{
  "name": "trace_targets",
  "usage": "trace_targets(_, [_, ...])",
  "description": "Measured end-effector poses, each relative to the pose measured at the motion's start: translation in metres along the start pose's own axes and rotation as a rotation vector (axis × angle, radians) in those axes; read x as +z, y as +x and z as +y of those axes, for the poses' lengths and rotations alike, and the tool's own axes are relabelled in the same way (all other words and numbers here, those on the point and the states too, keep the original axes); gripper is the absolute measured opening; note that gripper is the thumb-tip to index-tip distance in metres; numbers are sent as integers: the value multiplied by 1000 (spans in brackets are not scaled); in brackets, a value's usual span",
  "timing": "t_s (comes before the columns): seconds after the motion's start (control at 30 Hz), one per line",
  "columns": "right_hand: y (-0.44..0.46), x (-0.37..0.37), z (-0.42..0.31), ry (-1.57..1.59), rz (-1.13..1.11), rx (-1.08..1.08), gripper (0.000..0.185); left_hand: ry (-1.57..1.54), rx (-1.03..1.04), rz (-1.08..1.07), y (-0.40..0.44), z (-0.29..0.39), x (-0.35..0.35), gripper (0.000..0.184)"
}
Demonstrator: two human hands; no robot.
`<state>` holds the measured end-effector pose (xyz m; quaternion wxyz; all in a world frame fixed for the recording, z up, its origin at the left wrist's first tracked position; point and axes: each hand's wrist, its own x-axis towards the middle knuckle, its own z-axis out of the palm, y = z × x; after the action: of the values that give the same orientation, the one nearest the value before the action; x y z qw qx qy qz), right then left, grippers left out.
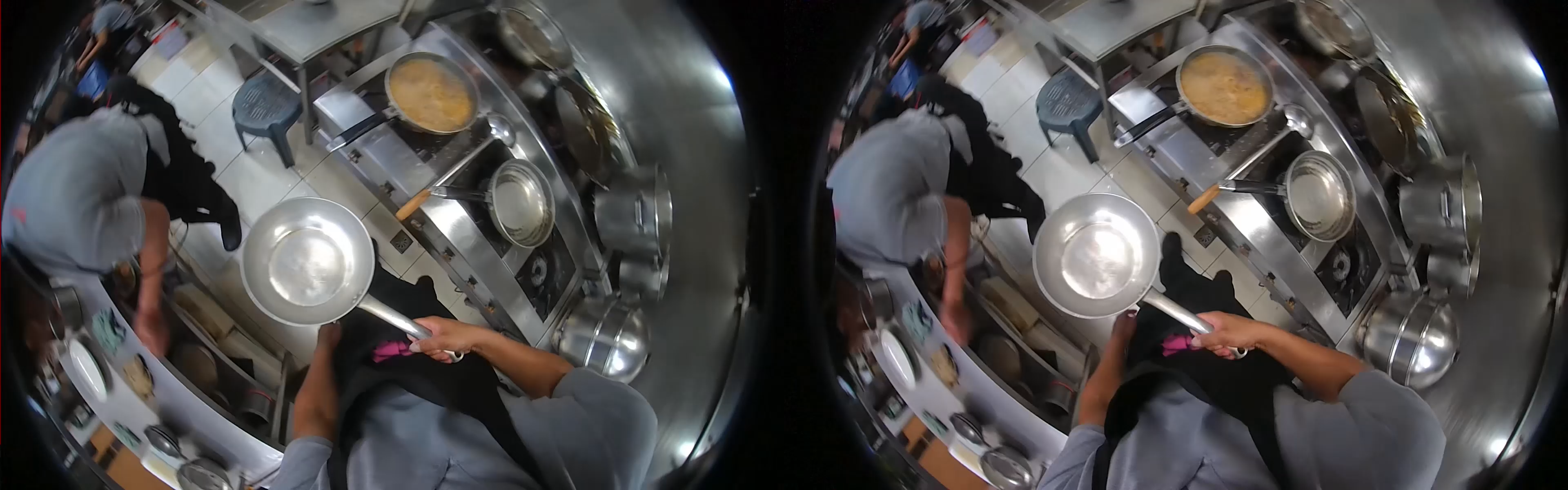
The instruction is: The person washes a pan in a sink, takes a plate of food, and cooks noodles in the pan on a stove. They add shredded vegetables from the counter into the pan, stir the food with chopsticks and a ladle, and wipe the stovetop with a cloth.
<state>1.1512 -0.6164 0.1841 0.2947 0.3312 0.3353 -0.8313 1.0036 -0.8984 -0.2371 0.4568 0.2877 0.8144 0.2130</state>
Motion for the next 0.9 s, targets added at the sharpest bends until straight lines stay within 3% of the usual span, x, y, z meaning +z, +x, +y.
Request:
trace_targets(0.03, [15,-7,16,-22,-14,29,23,89,-75,-206,-10,-14,31,41])
trace_targets(0.07, [34,-19,36,-16,36,18,24,-188,-188,-181,-45,3,35,44])
trace_targets(0.1, [54,-30,52,-10,84,11,24,-182,-246,-229,-60,8,47,48])
trace_targets(0.2, [138,-67,86,-118,272,7,21,-187,-393,-120,-86,23,76,51])
trace_targets(0.3, [241,-133,136,-87,449,-26,19,-233,-557,-99,-98,58,61,50])
trace_targets(0.37, [301,-174,168,-48,504,-211,17,-78,-584,-24,-98,63,64,48])
trace_targets(0.43, [352,-209,174,9,605,-304,15,-113,-629,28,-95,47,76,43])
trace_targets(0.53, [421,-257,137,125,794,-443,16,-187,-553,269,-98,18,94,32])
trace_targets(0.7, [515,-386,45,187,984,-579,16,-262,-486,347,-94,5,90,30])
trace_targets(0.77, [536,-436,9,176,997,-518,16,-176,-495,348,-93,5,87,30])
trace_targets(0.9, [552,-480,-21,248,1074,-533,19,-151,-525,332,-89,2,86,30])
